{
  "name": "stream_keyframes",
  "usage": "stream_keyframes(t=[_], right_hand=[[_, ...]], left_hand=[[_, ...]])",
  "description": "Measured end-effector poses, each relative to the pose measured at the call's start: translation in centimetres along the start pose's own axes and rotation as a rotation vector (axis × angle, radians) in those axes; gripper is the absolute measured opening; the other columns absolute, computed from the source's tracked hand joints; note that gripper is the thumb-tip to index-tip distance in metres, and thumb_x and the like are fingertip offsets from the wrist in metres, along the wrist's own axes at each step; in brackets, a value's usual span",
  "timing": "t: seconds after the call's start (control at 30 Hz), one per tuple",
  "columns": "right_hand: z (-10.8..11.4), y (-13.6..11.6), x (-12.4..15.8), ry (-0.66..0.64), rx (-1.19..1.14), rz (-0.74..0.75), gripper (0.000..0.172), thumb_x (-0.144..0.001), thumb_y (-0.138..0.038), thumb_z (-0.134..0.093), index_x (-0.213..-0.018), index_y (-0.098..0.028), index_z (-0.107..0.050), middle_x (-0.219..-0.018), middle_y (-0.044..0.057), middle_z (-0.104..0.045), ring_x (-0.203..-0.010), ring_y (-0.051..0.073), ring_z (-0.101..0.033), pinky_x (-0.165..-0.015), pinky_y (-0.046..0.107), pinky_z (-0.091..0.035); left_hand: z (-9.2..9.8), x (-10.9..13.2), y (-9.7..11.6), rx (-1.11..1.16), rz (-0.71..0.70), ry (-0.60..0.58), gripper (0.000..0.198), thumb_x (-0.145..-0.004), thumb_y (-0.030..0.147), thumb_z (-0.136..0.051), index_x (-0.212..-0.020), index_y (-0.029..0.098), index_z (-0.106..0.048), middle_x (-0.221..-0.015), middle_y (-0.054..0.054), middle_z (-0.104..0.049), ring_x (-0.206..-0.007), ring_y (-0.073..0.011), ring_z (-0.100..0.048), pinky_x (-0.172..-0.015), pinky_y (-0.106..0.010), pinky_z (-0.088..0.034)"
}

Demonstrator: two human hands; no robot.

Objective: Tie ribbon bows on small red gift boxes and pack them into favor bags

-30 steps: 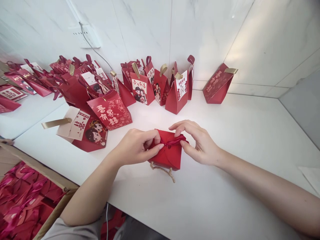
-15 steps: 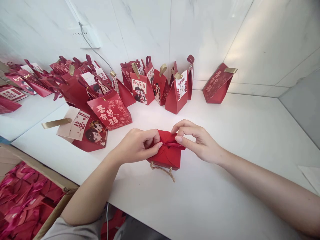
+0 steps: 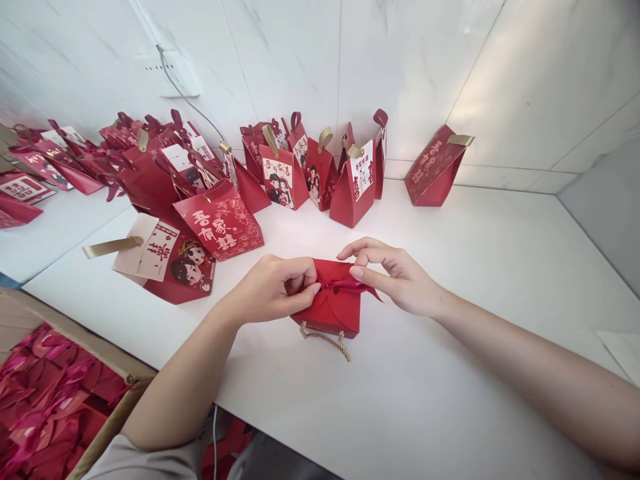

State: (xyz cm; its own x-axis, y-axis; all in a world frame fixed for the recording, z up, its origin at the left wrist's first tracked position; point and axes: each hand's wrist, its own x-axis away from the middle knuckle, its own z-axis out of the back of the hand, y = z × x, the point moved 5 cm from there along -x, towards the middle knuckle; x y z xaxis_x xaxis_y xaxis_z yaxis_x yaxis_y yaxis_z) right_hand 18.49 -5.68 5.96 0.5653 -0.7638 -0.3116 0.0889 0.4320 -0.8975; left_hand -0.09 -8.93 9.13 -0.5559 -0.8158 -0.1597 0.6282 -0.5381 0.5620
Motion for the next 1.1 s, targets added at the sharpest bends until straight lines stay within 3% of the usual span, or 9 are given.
stream_keyframes(t=[0.23, 0.37, 0.47, 0.57, 0.63, 0.7, 0.83, 0.9, 1.1], right_hand=[[0.0, 0.5, -0.2, 0.014, -0.07, -0.04, 0.029, -0.093, -0.034, -0.057, -0.069, -0.02, -0.054, -0.111, 0.006, -0.064, -0.099, 0.019, -0.061, -0.087, 0.037, -0.049], [-0.1, 0.5, -0.1, 0.023, -0.073, -0.039, 0.025, -0.093, -0.035, -0.058, -0.072, -0.02, -0.057, -0.109, 0.005, -0.064, -0.101, 0.019, -0.06, -0.089, 0.035, -0.047], [-0.1, 0.7, -0.2, 0.025, -0.133, -0.071, 0.025, -0.091, -0.038, -0.061, -0.073, -0.02, -0.061, -0.108, 0.005, -0.064, -0.103, 0.02, -0.06, -0.092, 0.036, -0.046], [0.0, 0.7, -0.2, 0.018, -0.19, -0.109, 0.028, -0.09, -0.043, -0.061, -0.074, -0.02, -0.064, -0.112, 0.005, -0.064, -0.106, 0.021, -0.06, -0.096, 0.038, -0.045], [0.1, 0.6, -0.1, 0.001, -0.2, -0.115, 0.031, -0.092, -0.045, -0.058, -0.075, -0.021, -0.067, -0.115, 0.006, -0.063, -0.108, 0.022, -0.06, -0.097, 0.039, -0.044], [0.0, 0.3, 0.0, -0.027, -0.183, -0.101, 0.031, -0.093, -0.046, -0.056, -0.078, -0.022, -0.07, -0.119, 0.006, -0.061, -0.112, 0.023, -0.058, -0.099, 0.04, -0.043], [-0.4, 0.1, 0.1, -0.092, -0.133, -0.082, 0.018, -0.087, -0.041, -0.066, -0.084, -0.025, -0.073, -0.126, 0.005, -0.057, -0.121, 0.025, -0.053, -0.103, 0.042, -0.042], [-0.6, 0.2, 0.1, -0.122, -0.168, -0.094, 0.017, -0.088, -0.039, -0.066, -0.084, -0.025, -0.074, -0.128, 0.005, -0.056, -0.123, 0.024, -0.052, -0.102, 0.042, -0.044], [-0.7, 0.8, -0.1, -0.124, -0.305, -0.177, 0.024, -0.091, -0.041, -0.06, -0.083, -0.022, -0.071, -0.128, 0.006, -0.057, -0.117, 0.024, -0.057, -0.099, 0.042, -0.046]], left_hand=[[0.2, 0.3, -0.5, 0.153, 0.032, -0.096, 0.016, -0.079, 0.014, -0.056, -0.067, 0.018, -0.046, -0.053, 0.006, -0.046, -0.047, -0.0056, -0.04, -0.044, -0.017, -0.033], [0.4, 0.6, -1.1, 0.28, 0.108, -0.229, 0.02, -0.087, 0.021, -0.055, -0.068, 0.017, -0.048, -0.053, 0.005, -0.05, -0.043, -0.0054, -0.043, -0.042, -0.018, -0.033], [0.7, 0.5, -1.5, 0.255, 0.098, -0.278, 0.029, -0.088, 0.026, -0.057, -0.063, 0.016, -0.048, -0.053, 0.004, -0.048, -0.047, -0.0063, -0.04, -0.047, -0.021, -0.032], [1.5, 0.3, -1.9, 0.237, 0.105, -0.141, 0.032, -0.088, 0.031, -0.06, -0.062, 0.016, -0.048, -0.055, 0.004, -0.042, -0.052, -0.0076, -0.036, -0.05, -0.023, -0.03], [2.2, 0.1, -2.0, 0.239, 0.096, 0.024, 0.02, -0.088, 0.03, -0.062, -0.074, 0.017, -0.054, -0.066, 0.002, -0.049, -0.059, -0.0093, -0.043, -0.055, -0.023, -0.036], [2.5, -0.1, -1.7, 0.211, 0.017, 0.106, 0.012, -0.086, 0.028, -0.064, -0.092, 0.019, -0.058, -0.088, -0.002, -0.058, -0.079, -0.0133, -0.054, -0.07, -0.025, -0.045], [1.5, -0.5, -0.8, 0.131, -0.115, 0.011, 0.006, -0.087, 0.024, -0.063, -0.093, 0.021, -0.061, -0.119, -0.007, -0.056, -0.117, -0.0207, -0.051, -0.101, -0.034, -0.041], [1.0, -0.6, -0.8, 0.12, -0.108, -0.033, 0.004, -0.088, 0.023, -0.061, -0.086, 0.02, -0.06, -0.124, -0.007, -0.055, -0.12, -0.021, -0.051, -0.105, -0.035, -0.039], [0.5, -0.7, -1.2, 0.16, -0.038, -0.052, 0.024, -0.093, 0.027, -0.055, -0.071, 0.018, -0.054, -0.124, -0.006, -0.057, -0.114, -0.0204, -0.054, -0.102, -0.036, -0.041]])
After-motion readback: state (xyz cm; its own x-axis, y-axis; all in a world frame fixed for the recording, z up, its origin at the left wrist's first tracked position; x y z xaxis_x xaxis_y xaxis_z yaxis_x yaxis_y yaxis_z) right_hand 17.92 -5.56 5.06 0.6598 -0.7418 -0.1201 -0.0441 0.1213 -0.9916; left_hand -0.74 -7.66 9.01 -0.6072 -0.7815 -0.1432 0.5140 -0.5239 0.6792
